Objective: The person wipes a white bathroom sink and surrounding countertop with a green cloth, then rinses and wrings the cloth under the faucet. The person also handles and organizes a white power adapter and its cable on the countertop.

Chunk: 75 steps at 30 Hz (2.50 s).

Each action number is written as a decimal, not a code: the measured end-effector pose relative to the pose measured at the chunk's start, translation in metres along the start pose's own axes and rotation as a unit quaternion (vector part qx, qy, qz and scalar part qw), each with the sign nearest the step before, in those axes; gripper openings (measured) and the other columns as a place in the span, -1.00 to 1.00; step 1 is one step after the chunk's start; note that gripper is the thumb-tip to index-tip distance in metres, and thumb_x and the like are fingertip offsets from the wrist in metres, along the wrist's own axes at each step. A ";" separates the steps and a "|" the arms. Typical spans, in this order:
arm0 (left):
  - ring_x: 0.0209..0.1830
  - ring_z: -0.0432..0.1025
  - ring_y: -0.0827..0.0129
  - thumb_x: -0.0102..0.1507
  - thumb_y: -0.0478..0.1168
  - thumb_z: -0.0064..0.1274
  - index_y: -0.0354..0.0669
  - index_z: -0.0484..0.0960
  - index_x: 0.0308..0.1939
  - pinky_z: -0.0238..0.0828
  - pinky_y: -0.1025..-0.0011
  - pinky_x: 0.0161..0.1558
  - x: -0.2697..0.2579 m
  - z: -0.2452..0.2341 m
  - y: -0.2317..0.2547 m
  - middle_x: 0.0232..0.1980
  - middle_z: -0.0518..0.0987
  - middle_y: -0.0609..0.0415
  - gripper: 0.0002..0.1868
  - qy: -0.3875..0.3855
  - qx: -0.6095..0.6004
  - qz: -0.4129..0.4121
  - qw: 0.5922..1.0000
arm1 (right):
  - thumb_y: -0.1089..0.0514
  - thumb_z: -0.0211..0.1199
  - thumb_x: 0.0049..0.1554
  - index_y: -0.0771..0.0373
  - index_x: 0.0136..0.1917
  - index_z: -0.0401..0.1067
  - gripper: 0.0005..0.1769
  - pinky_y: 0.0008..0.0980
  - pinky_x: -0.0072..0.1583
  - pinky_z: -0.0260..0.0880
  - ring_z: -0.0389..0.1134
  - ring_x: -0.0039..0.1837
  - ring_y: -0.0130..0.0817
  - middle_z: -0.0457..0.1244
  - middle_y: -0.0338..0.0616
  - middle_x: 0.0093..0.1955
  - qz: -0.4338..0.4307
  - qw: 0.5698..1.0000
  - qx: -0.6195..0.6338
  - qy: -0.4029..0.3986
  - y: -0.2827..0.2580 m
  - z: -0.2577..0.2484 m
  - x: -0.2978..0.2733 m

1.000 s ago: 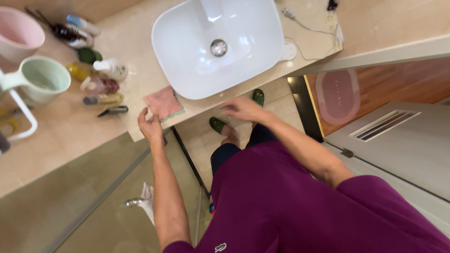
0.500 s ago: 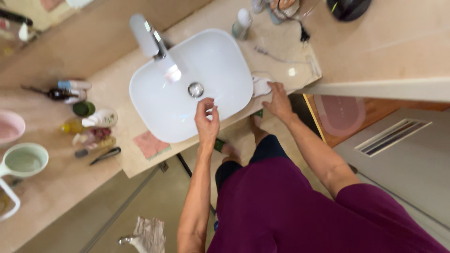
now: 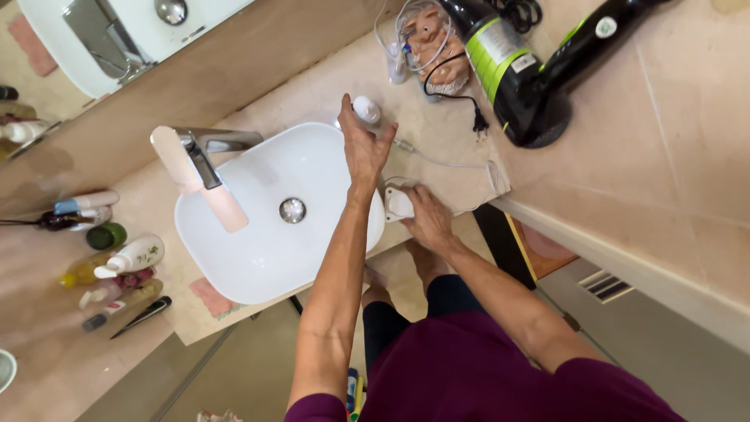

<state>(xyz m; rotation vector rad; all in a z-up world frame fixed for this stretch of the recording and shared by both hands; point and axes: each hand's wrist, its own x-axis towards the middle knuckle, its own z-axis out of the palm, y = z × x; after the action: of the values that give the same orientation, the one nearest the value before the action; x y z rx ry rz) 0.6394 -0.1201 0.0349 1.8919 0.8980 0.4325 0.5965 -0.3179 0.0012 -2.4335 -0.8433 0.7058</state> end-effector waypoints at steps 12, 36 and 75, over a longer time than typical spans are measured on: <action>-0.13 0.61 -0.03 0.14 -0.27 0.28 -0.28 0.50 0.14 0.53 0.19 -0.06 0.037 -0.016 -0.012 -0.09 0.67 -0.25 -0.49 0.058 0.024 -0.002 0.998 | 0.10 0.52 -0.11 0.06 0.34 0.34 -0.24 -0.05 0.15 0.41 0.32 0.24 0.01 0.20 -0.10 0.24 0.008 0.998 0.029 0.048 0.024 -0.013 0.032; -0.01 0.46 -0.04 0.09 -0.28 0.35 -0.54 0.16 0.40 0.39 0.20 0.06 0.054 -0.106 -0.036 0.21 0.40 -0.39 -0.07 0.125 0.083 0.046 0.988 | 0.13 0.47 0.11 0.35 0.52 0.09 -0.14 -0.05 0.27 0.33 0.27 0.31 0.13 0.21 0.23 0.31 0.068 0.949 0.176 0.254 0.000 -0.008 0.234; 0.07 0.48 -0.05 0.08 -0.42 0.23 -0.12 0.67 -0.01 0.46 0.18 0.10 0.130 0.097 -0.063 0.39 0.33 -0.11 -0.61 -0.137 0.097 0.078 0.983 | 0.24 0.55 0.03 0.34 0.60 -0.12 0.10 -0.18 0.24 0.43 0.24 0.30 0.06 -0.10 0.27 0.56 0.134 0.885 0.244 0.374 0.046 -0.020 0.190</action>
<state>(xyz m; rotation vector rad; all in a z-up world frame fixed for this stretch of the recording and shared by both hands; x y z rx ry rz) 0.7616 -0.0671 -0.0765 2.1457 0.6306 0.1743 0.7567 -0.2294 -0.0696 -2.0877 -0.0071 0.0062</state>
